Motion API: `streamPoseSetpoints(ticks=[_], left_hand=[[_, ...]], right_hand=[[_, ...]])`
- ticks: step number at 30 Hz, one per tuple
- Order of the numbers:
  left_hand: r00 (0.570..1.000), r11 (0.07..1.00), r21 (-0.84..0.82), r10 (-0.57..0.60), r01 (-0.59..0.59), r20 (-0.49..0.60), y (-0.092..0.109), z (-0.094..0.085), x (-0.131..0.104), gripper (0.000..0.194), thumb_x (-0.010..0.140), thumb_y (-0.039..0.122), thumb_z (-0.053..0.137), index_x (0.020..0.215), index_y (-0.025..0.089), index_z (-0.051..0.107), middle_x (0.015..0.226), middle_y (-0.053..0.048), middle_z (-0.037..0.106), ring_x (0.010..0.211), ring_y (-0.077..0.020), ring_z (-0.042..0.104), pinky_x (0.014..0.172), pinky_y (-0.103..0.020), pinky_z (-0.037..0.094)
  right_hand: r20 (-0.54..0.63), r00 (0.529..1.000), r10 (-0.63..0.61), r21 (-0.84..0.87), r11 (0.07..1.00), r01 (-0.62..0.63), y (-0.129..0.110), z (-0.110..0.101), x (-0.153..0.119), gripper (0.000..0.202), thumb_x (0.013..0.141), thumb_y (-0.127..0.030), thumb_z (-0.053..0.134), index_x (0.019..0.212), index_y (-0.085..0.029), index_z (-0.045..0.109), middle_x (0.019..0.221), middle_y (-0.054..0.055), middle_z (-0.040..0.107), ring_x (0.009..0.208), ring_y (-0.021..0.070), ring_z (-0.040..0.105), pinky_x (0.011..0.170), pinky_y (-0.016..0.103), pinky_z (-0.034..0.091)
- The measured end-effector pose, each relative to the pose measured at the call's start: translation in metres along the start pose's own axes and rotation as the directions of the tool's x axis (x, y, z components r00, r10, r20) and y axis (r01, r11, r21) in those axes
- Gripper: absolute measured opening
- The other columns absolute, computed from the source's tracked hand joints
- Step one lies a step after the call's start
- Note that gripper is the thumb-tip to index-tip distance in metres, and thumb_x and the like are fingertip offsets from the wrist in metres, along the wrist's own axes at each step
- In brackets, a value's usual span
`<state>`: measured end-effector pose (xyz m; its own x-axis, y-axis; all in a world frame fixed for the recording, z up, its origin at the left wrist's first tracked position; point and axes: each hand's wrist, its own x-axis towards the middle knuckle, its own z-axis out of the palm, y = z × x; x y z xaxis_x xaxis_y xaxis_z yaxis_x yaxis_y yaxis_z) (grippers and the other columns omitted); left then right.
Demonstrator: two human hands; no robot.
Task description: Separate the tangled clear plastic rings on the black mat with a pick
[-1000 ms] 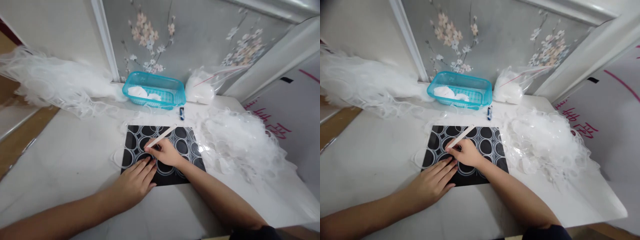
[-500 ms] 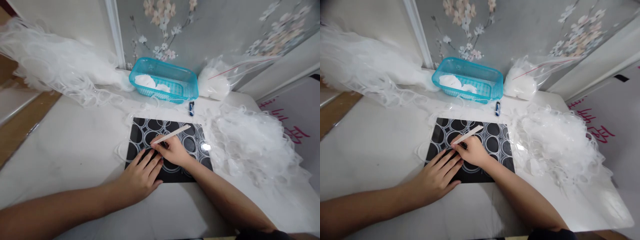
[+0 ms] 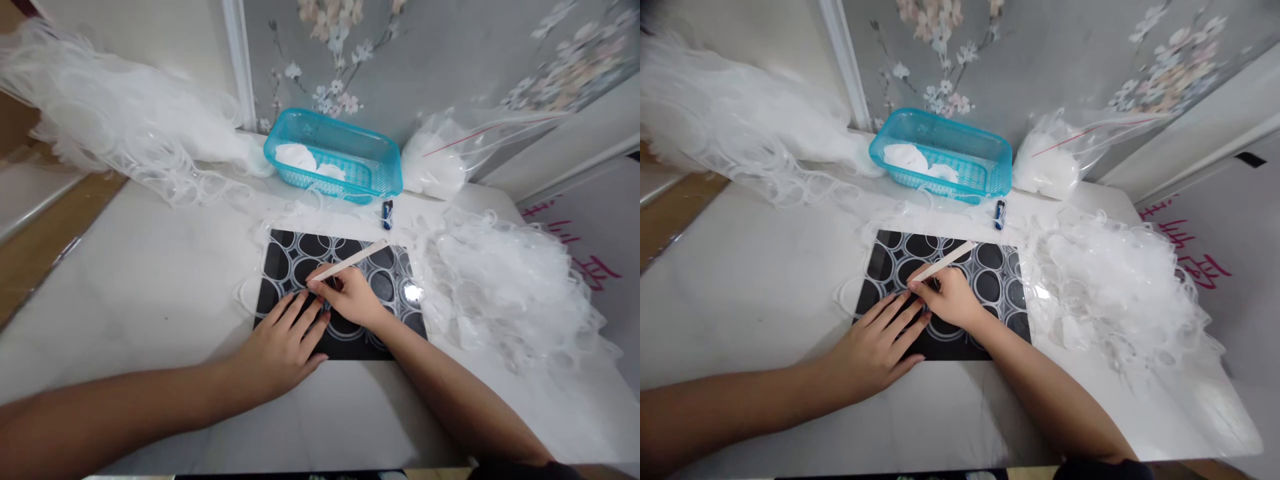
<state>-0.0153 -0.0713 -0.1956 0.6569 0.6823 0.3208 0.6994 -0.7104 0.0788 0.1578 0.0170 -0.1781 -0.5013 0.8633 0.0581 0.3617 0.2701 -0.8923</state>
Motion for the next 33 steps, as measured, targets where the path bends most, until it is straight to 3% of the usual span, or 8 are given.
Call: streamPoseSetpoints(ticks=[12,18,24,26,28,31,33], left_hand=[[1.000,1.000,-0.010,0.007,-0.007,0.019,-0.002,-0.004,0.002,0.048,0.094,0.045,0.050,0.125,0.010,0.060,0.125,-0.018,0.063,0.119,-0.0364,0.055,0.103,-0.050,0.038],[0.998,0.998,-0.058,-0.019,0.023,0.064,-0.001,-0.008,0.007,0.049,0.093,0.046,0.051,0.127,0.010,0.057,0.126,-0.018,0.061,0.118,-0.0357,0.053,0.101,-0.050,0.039],[0.994,0.985,-0.155,-0.056,0.070,0.094,0.001,-0.009,0.006,0.048,0.092,0.045,0.054,0.126,0.011,0.056,0.128,-0.018,0.057,0.125,-0.0370,0.046,0.104,-0.052,0.037],[0.993,0.977,-0.199,-0.063,0.082,0.099,0.000,-0.008,0.005,0.049,0.091,0.045,0.056,0.127,0.013,0.055,0.129,-0.017,0.056,0.126,-0.0360,0.045,0.105,-0.052,0.036],[0.994,0.972,-0.220,-0.063,0.082,0.093,-0.002,-0.006,0.004,0.049,0.090,0.045,0.057,0.128,0.014,0.055,0.130,-0.016,0.056,0.126,-0.0346,0.045,0.105,-0.050,0.037],[0.998,0.985,-0.169,-0.026,0.034,0.051,-0.004,-0.002,0.003,0.048,0.092,0.045,0.054,0.126,0.012,0.056,0.129,-0.016,0.059,0.124,-0.0341,0.047,0.104,-0.049,0.037],[1.000,0.995,-0.099,0.014,-0.012,0.017,-0.004,0.000,0.002,0.048,0.093,0.045,0.052,0.125,0.010,0.057,0.127,-0.017,0.060,0.122,-0.0346,0.050,0.104,-0.048,0.036]], right_hand=[[-0.027,0.999,-0.039,-0.069,0.997,0.037,0.001,-0.002,-0.001,0.010,0.087,-0.019,0.059,0.084,-0.018,0.069,0.079,0.001,0.073,0.065,0.0134,0.065,0.058,0.025,0.046],[-0.077,0.968,-0.240,-0.264,0.941,0.212,0.005,0.004,-0.010,0.014,0.091,-0.019,0.056,0.090,-0.021,0.070,0.097,0.005,0.076,0.099,0.0222,0.068,0.089,0.040,0.055],[0.062,0.926,-0.373,-0.483,0.800,0.355,0.017,0.008,-0.022,0.027,0.093,-0.012,0.049,0.108,-0.022,0.068,0.107,0.006,0.075,0.119,0.0236,0.062,0.097,0.040,0.055],[0.075,0.919,-0.388,-0.463,0.802,0.377,0.019,0.007,-0.021,0.025,0.092,-0.012,0.051,0.108,-0.021,0.069,0.107,0.007,0.075,0.117,0.0246,0.063,0.097,0.041,0.056],[0.007,0.930,-0.368,-0.392,0.854,0.341,0.017,0.005,-0.018,0.022,0.091,-0.013,0.053,0.103,-0.021,0.070,0.103,0.007,0.076,0.112,0.0240,0.066,0.095,0.040,0.056],[-0.151,0.961,-0.230,-0.195,0.960,0.199,0.012,0.005,-0.014,0.016,0.091,-0.018,0.056,0.093,-0.022,0.071,0.095,0.005,0.076,0.103,0.0222,0.070,0.092,0.039,0.057],[-0.181,0.972,-0.152,-0.095,0.986,0.137,0.009,0.006,-0.013,0.012,0.090,-0.021,0.059,0.090,-0.022,0.071,0.092,0.005,0.076,0.099,0.0221,0.071,0.089,0.039,0.057]])
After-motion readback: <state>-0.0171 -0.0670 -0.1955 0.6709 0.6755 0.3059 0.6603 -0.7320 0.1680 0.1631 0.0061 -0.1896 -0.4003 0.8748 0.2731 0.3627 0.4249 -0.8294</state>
